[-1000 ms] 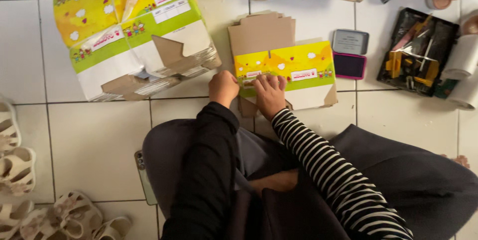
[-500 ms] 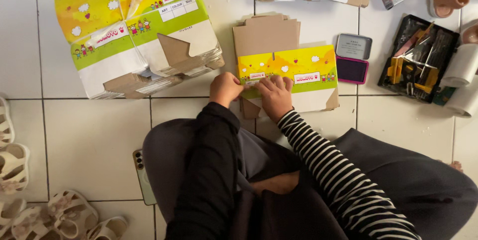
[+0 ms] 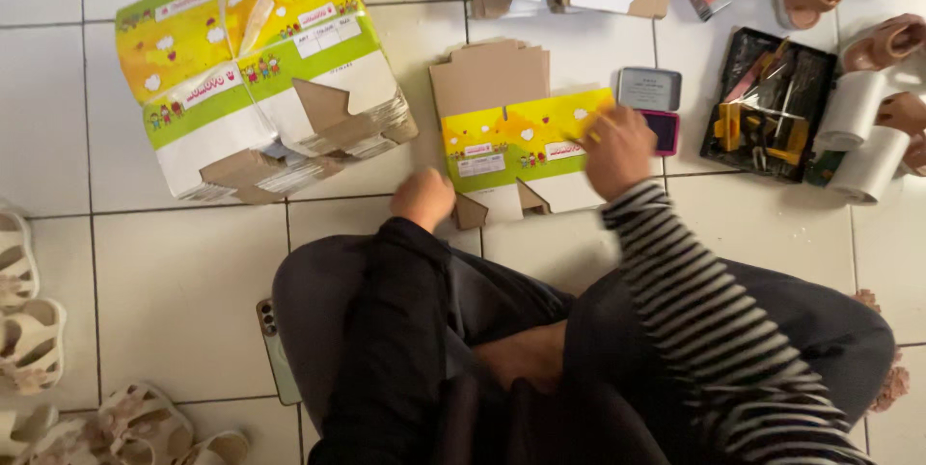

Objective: The person sits on the floor trimming a small dark item with scissors, stamps shoe boxes using a stamp and ink pad, folds and stacks the boxes, then places sandals with paper inserts into the boxes. The person packs the boxed sandals with the surrounding pile of sandals.

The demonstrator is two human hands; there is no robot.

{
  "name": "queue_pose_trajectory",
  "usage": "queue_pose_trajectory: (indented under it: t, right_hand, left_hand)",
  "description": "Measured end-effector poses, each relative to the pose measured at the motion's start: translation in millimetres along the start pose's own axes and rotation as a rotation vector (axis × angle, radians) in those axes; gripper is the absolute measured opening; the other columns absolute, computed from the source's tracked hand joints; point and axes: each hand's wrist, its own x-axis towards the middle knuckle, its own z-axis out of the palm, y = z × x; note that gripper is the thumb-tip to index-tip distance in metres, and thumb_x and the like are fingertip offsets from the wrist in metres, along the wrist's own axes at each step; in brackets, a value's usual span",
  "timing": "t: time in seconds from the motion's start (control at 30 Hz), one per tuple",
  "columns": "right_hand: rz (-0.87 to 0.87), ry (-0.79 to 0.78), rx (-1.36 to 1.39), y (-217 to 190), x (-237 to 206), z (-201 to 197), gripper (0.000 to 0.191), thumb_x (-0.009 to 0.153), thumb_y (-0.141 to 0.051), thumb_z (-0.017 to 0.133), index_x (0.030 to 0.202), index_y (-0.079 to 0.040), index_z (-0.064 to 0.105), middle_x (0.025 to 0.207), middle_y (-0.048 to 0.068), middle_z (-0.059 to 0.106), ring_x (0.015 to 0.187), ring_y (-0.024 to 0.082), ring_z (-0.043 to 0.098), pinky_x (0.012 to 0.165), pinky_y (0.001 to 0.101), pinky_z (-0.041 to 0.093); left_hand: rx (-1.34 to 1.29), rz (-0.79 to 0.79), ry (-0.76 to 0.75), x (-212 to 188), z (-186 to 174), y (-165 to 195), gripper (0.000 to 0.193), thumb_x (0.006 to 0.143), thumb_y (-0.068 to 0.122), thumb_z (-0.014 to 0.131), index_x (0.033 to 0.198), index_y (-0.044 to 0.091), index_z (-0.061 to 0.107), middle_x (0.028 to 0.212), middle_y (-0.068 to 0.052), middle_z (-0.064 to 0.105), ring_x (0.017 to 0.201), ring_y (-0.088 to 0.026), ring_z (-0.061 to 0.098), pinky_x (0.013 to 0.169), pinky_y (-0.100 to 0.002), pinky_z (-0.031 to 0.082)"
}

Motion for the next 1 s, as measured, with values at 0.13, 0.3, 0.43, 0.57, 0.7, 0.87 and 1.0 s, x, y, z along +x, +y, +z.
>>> queue_pose_trajectory:
  t: [0.13, 0.3, 0.43, 0.57, 0.7, 0.87, 1.0]
  right_hand:
    - [0.303, -0.520, 0.165, 50.8, -44.0, -25.4, 0.016, 0.089, -0.019, 0.074, 0.091, -0.003, 0.075, 0.089, 0.016, 0.073, 0.083, 0.031, 0.070, 0.077, 0.0440, 0.053]
    - [0.479, -0.653, 0.516, 67.9, -61.6, -31.9, 0.020, 0.089, -0.018, 0.072, 0.101, -0.002, 0.077, 0.087, 0.012, 0.077, 0.082, 0.023, 0.074, 0.075, 0.0351, 0.057]
    - [0.604, -0.711, 0.755, 91.8, -44.4, -67.5, 0.022, 0.091, -0.015, 0.069, 0.108, -0.002, 0.073, 0.099, 0.006, 0.075, 0.088, 0.019, 0.070, 0.075, 0.0345, 0.059]
    - [0.655, -0.579, 1.337, 126.4, -24.9, -122.3, 0.021, 0.104, -0.014, 0.061, 0.116, 0.000, 0.070, 0.106, 0.009, 0.073, 0.095, 0.018, 0.071, 0.085, 0.0344, 0.060]
    - [0.622, -0.059, 1.779, 138.3, 1.8, -123.3, 0.010, 0.106, -0.011, 0.057, 0.105, -0.003, 0.064, 0.112, 0.004, 0.073, 0.104, 0.018, 0.070, 0.092, 0.0372, 0.059]
    - [0.519, 0.042, 0.652, 134.5, 5.2, -73.3, 0.019, 0.096, -0.006, 0.061, 0.112, -0.010, 0.070, 0.100, 0.007, 0.070, 0.094, 0.023, 0.061, 0.087, 0.0435, 0.050]
    - [0.249, 0.069, -0.038, 128.3, -22.0, -38.2, 0.011, 0.097, -0.016, 0.067, 0.093, -0.010, 0.075, 0.100, 0.007, 0.073, 0.103, 0.027, 0.060, 0.096, 0.0508, 0.042]
  left_hand:
    - [0.063, 0.054, -0.129, -17.5, 16.8, 6.0, 0.035, 0.088, 0.032, 0.058, 0.104, 0.006, 0.077, 0.108, -0.021, 0.072, 0.103, -0.043, 0.068, 0.088, -0.053, 0.054]
    - [0.022, 0.131, -0.118, -18.5, 19.7, 5.5, 0.037, 0.088, 0.038, 0.063, 0.099, 0.005, 0.078, 0.102, -0.023, 0.074, 0.099, -0.042, 0.070, 0.087, -0.051, 0.055]
    - [-0.151, 0.245, -0.050, -38.9, -8.2, 1.3, 0.047, 0.079, 0.040, 0.080, 0.103, 0.002, 0.070, 0.095, -0.019, 0.076, 0.090, -0.034, 0.073, 0.079, -0.043, 0.056]
    - [-0.646, 0.382, 0.004, -45.8, -55.6, 29.9, 0.049, 0.086, 0.026, 0.078, 0.122, 0.001, 0.055, 0.104, -0.009, 0.072, 0.086, -0.019, 0.069, 0.072, -0.038, 0.056]
    - [-0.643, 0.542, 0.367, 1.6, -86.9, 99.6, 0.044, 0.097, 0.029, 0.072, 0.129, 0.003, 0.058, 0.108, -0.011, 0.076, 0.091, -0.021, 0.073, 0.080, -0.034, 0.057]
    - [-0.380, 0.440, 0.293, 12.5, -82.9, 110.8, 0.042, 0.096, 0.033, 0.072, 0.128, 0.007, 0.062, 0.105, -0.012, 0.077, 0.092, -0.028, 0.074, 0.077, -0.037, 0.055]
    - [-0.408, 0.508, 0.157, -29.4, -57.4, 66.1, 0.039, 0.096, 0.032, 0.066, 0.126, 0.008, 0.065, 0.104, -0.012, 0.077, 0.094, -0.024, 0.077, 0.078, -0.034, 0.059]
